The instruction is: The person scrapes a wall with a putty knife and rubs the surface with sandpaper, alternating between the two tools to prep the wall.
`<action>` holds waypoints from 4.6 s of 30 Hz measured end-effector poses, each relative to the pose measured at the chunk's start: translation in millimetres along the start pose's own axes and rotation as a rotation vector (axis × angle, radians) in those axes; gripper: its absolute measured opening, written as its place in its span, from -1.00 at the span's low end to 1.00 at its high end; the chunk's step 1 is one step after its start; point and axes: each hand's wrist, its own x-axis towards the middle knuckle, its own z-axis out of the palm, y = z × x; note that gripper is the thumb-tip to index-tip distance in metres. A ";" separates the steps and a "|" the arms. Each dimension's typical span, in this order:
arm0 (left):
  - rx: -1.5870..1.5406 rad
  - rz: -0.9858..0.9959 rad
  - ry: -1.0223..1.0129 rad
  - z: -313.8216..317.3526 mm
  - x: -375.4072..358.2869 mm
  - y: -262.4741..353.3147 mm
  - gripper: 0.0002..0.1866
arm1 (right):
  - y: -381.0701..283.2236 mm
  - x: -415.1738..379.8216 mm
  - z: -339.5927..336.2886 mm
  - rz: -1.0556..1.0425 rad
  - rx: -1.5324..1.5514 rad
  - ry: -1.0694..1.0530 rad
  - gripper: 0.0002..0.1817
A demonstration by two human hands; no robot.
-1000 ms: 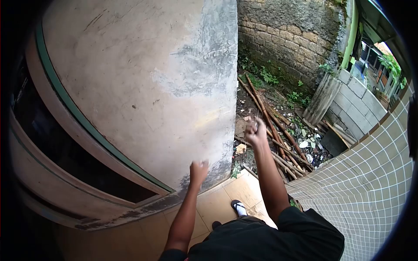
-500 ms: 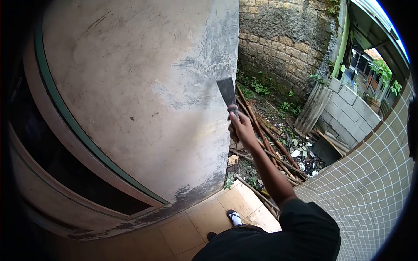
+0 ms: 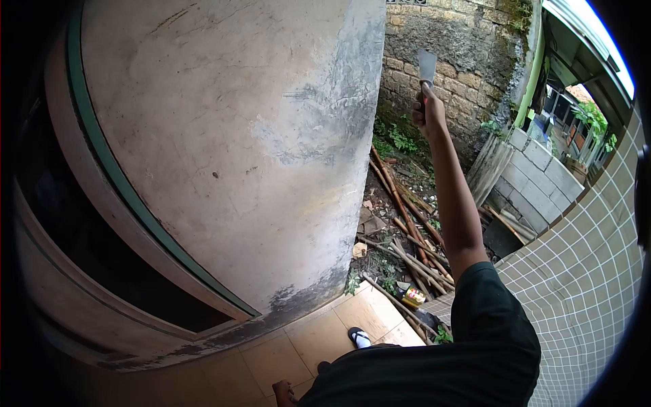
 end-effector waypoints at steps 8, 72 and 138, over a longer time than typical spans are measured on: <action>0.027 0.007 0.058 9.0 15.9 -16.2 -0.90 | 96.1 -40.8 80.2 -0.619 -0.251 -0.083 -0.71; -0.770 1.515 -0.124 172.5 -430.3 426.0 -0.71 | 148.4 -111.3 24.8 0.299 -0.329 -0.887 -0.51; -0.976 1.344 0.240 199.0 -443.9 438.0 -0.68 | 142.5 -63.9 32.3 0.377 -0.206 -1.411 -0.44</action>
